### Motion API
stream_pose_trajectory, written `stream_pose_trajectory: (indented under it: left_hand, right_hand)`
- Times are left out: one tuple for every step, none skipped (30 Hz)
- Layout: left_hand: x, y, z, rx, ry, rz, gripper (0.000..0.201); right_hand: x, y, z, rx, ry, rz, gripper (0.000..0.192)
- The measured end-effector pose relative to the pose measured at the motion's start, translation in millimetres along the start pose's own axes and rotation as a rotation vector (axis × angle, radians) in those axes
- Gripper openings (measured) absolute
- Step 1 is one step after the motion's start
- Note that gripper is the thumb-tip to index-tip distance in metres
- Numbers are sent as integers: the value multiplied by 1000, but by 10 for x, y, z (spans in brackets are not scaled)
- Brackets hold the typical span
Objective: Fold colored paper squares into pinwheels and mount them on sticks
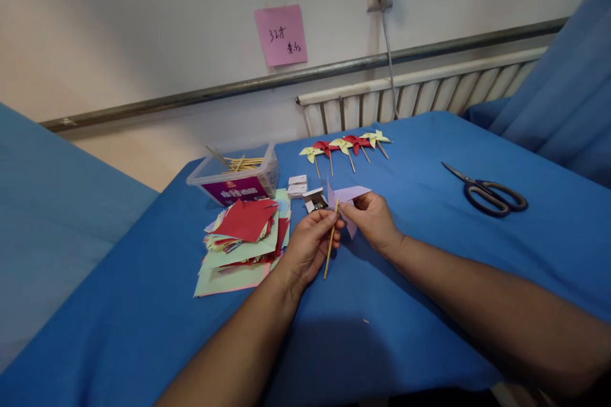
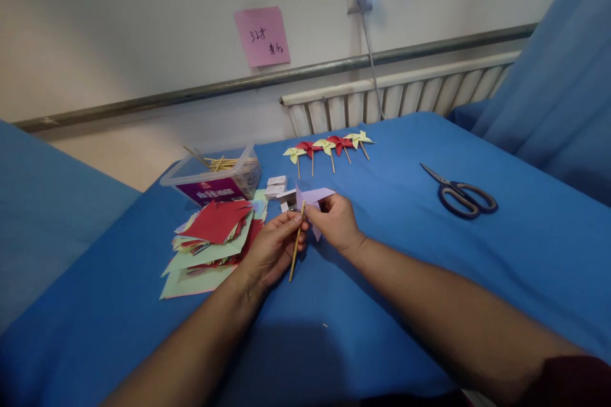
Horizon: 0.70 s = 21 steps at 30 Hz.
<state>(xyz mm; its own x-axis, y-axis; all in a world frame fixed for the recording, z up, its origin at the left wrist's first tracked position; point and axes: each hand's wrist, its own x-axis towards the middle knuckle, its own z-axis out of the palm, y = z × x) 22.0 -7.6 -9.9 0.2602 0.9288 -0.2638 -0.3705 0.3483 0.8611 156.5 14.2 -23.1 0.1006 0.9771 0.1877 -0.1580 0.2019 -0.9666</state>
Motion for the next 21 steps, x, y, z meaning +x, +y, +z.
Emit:
stream_pose_trajectory:
  left_hand:
    - [-1, 1, -1, -12, -4, -7, 25]
    - [-2, 2, -2, -24, -9, -17, 24]
    - [-3, 4, -3, -37, -17, -28, 24]
    - [-4, 5, -3, -50, -25, -39, 23]
    - [-4, 7, -4, -62, -33, -48, 23]
    - [-5, 9, -5, -73, -40, -55, 23]
    - [-5, 10, -6, -84, -44, -58, 23]
    - [-5, 10, -8, -94, -44, -58, 23]
    - [-4, 10, -10, -102, -42, -56, 23]
    - [-4, 8, -12, -109, -38, -53, 23]
    - [-3, 6, -14, -114, -34, -51, 23]
    - [-2, 4, -16, -117, -31, -50, 23]
    - [-2, 2, -17, -118, -28, -48, 23]
    - [-2, 0, -18, -117, -25, -46, 23]
    - [-2, -1, -17, -114, -22, -43, 24]
    - [-3, -1, -16, -111, -19, -40, 24]
    - [-4, 0, -14, -109, -16, -36, 23]
    - [-4, 3, -13, -109, -14, -34, 23]
    - [-5, 5, -11, -112, -15, -34, 23]
    - [-6, 9, -11, -116, -19, -37, 22]
    - [-6, 12, -11, -121, -25, -43, 21]
  right_hand:
    - [1, 7, 2, 22, 1, 5, 15]
    - [1, 16, 4, 48, 4, 8, 16]
    - [0, 24, 5, 75, 6, 11, 17]
    - [-2, 32, 6, 100, 5, 14, 18]
    - [-6, 38, 8, 119, 3, 22, 19]
    - [-10, 42, 9, 132, 2, 33, 20]
    - [-14, 44, 11, 141, 3, 46, 20]
    - [-18, 46, 13, 150, 7, 60, 19]
    - [-21, 47, 16, 161, 12, 72, 19]
    - [-23, 49, 18, 175, 16, 81, 19]
    - [-24, 53, 20, 190, 18, 87, 20]
    - [-24, 57, 21, 206, 19, 90, 20]
    - [-23, 63, 22, 220, 18, 91, 21]
    - [-21, 68, 22, 231, 18, 90, 21]
    - [-19, 73, 21, 238, 18, 88, 21]
    - [-17, 76, 20, 242, 20, 86, 21]
    - [-16, 77, 19, 241, 21, 84, 21]
    - [-15, 77, 18, 238, 22, 85, 21]
    - [-14, 76, 19, 234, 23, 88, 21]
    - [-14, 73, 21, 233, 25, 90, 21]
    - [-13, 70, 23, 231, 29, 91, 21]
